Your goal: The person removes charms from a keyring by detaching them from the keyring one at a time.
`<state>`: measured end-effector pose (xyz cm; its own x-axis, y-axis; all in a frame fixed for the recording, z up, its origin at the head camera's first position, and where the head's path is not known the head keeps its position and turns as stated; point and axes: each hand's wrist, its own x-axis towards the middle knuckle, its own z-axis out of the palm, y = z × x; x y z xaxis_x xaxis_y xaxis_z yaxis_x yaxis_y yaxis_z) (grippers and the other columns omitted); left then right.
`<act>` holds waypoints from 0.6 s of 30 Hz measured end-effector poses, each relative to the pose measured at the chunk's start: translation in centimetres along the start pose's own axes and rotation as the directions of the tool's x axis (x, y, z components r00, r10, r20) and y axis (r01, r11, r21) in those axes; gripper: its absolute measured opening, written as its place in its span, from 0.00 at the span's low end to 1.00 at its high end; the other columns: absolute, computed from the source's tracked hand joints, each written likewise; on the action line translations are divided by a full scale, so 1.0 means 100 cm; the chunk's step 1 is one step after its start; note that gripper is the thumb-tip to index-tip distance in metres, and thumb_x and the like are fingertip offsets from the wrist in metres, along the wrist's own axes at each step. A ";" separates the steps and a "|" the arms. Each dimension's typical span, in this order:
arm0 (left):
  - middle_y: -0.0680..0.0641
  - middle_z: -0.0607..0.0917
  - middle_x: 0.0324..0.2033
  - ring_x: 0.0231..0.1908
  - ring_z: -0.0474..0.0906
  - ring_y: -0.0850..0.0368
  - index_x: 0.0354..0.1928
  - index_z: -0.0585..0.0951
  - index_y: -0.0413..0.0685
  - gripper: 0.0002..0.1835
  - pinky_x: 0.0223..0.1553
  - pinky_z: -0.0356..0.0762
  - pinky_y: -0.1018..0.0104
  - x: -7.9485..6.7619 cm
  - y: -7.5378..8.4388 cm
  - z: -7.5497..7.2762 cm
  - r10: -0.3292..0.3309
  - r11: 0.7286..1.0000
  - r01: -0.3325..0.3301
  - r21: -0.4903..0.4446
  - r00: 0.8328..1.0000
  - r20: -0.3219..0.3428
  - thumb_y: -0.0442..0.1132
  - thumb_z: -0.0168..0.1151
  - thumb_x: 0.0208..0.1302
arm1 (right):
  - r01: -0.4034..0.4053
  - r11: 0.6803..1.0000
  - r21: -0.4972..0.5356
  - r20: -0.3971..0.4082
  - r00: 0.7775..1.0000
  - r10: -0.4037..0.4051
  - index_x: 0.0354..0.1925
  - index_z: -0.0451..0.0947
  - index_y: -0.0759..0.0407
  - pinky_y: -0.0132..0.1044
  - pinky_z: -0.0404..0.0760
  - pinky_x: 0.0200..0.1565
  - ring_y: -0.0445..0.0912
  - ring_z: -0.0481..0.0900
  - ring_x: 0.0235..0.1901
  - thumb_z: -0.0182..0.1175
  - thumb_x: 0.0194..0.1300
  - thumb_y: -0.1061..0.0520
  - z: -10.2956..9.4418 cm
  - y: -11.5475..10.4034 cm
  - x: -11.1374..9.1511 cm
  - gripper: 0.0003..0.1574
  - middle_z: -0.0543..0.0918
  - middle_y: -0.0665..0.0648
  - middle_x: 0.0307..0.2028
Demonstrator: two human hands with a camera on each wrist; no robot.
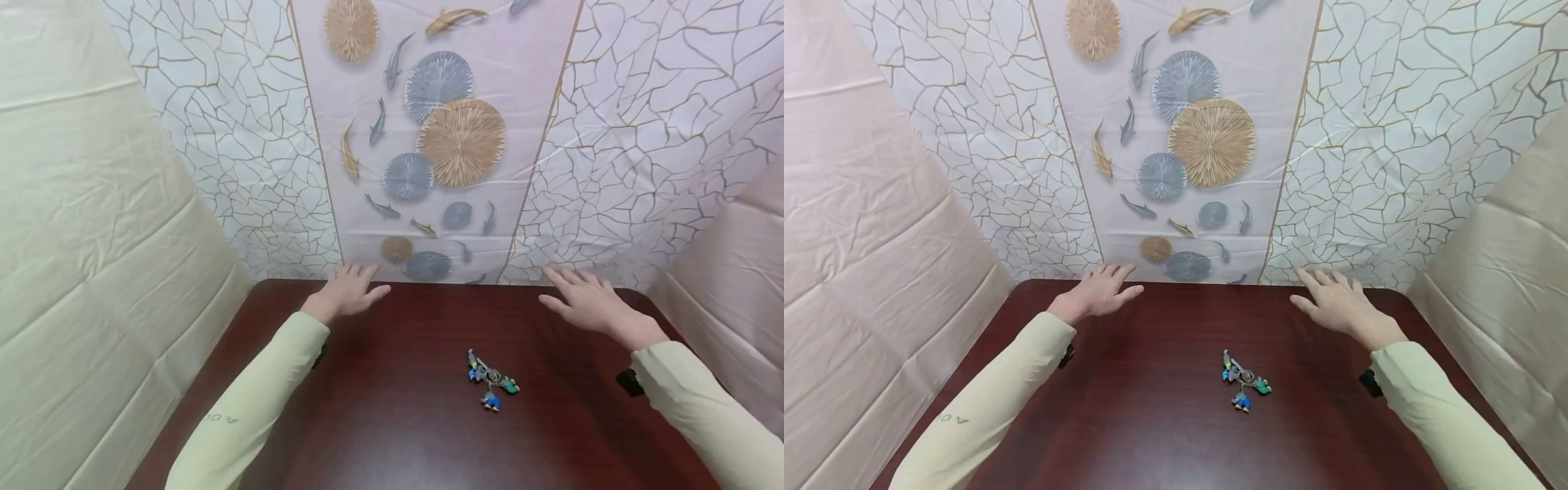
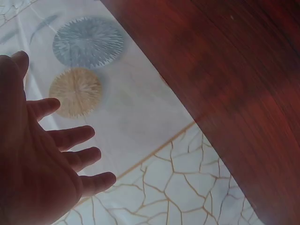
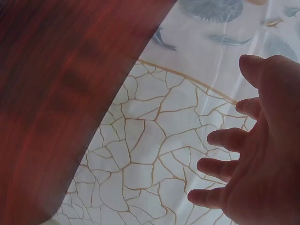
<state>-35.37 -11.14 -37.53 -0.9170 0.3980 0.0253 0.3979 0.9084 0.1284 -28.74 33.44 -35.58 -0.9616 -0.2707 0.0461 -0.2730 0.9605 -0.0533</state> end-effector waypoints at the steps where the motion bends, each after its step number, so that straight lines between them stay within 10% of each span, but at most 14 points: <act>1: 0.38 0.61 0.73 0.74 0.53 0.37 0.76 0.55 0.56 0.39 0.69 0.52 0.31 0.001 0.002 0.001 0.005 1.000 -0.005 -0.001 1.000 -0.002 0.69 0.35 0.71 | 0.000 1.000 0.004 0.001 1.000 0.000 0.77 0.46 0.57 0.78 0.51 0.60 0.78 0.49 0.68 0.39 0.75 0.32 0.001 -0.001 0.000 0.46 0.54 0.75 0.72; 18: 0.42 0.64 0.72 0.73 0.57 0.41 0.77 0.53 0.61 0.39 0.68 0.57 0.37 0.009 0.038 0.017 0.063 0.997 -0.062 -0.044 0.998 0.010 0.71 0.35 0.70 | 0.026 0.996 0.088 -0.025 0.999 -0.024 0.75 0.52 0.63 0.77 0.60 0.56 0.80 0.55 0.64 0.45 0.75 0.37 0.015 -0.014 0.001 0.44 0.57 0.78 0.70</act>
<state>-34.62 -7.14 -38.75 -0.8900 0.4553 0.0232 0.4523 0.8754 0.1704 -28.51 32.00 -36.98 -0.9536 -0.2924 0.0721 -0.2999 0.9436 -0.1400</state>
